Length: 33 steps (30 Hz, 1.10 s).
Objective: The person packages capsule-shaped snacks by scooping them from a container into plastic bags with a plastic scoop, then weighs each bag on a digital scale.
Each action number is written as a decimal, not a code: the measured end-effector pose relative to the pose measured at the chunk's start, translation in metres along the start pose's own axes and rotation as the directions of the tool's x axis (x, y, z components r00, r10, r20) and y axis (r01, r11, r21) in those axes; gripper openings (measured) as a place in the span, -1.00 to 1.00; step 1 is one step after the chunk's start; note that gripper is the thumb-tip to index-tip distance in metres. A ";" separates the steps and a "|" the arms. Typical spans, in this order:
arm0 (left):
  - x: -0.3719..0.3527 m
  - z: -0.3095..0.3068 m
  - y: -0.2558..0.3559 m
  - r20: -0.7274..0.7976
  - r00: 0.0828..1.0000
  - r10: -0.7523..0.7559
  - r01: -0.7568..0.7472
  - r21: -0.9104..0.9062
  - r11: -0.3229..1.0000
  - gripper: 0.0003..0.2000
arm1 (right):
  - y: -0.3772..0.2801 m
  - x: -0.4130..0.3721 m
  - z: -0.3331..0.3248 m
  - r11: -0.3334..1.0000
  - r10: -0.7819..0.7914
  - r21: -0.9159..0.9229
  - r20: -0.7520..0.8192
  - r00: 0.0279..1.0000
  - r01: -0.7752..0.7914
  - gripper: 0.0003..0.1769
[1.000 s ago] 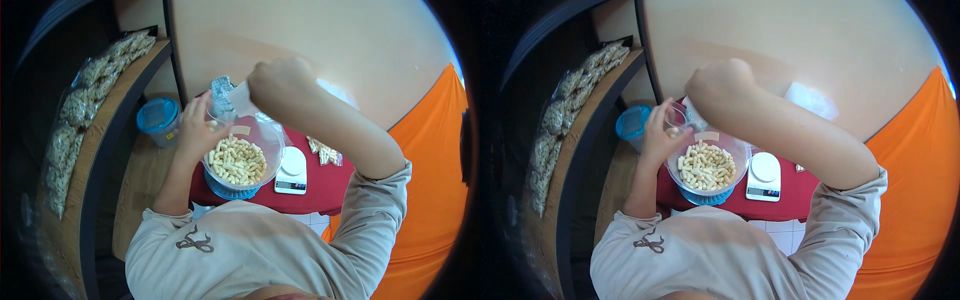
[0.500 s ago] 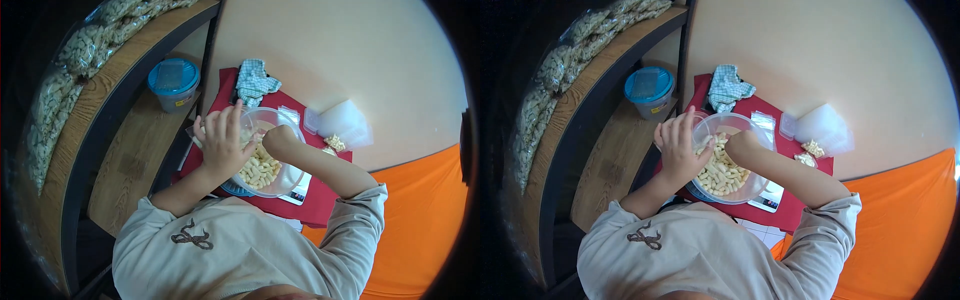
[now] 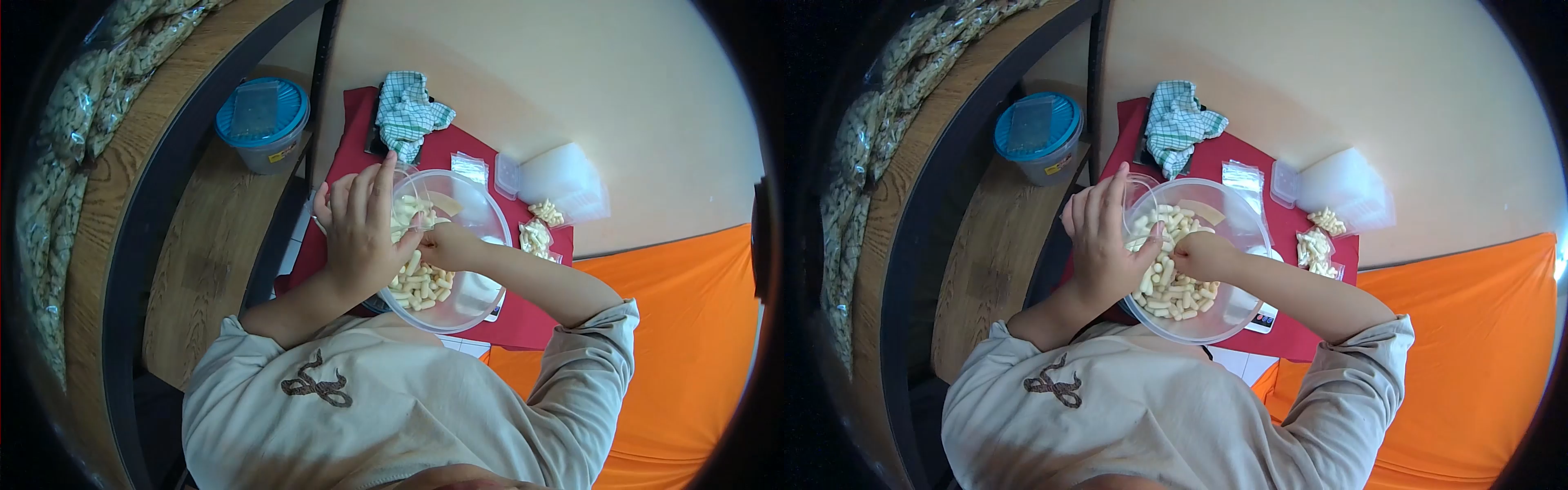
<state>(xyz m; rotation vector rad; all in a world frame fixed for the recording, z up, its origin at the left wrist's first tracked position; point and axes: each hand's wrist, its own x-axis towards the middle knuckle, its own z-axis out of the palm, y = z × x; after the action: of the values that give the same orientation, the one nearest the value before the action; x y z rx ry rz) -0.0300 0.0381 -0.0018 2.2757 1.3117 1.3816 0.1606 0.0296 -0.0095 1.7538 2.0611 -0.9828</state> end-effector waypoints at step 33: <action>0.046 -0.020 0.064 0.319 0.901 0.293 -0.229 -0.222 0.948 -0.30 | -0.061 -0.129 -0.132 0.970 0.021 -0.217 -0.362 0.932 -0.107 -0.67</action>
<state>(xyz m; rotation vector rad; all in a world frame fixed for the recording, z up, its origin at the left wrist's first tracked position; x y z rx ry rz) 0.0000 0.0291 0.0730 2.4886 0.7614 1.0424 0.1627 0.0121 0.1844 1.9695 2.2009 -0.3974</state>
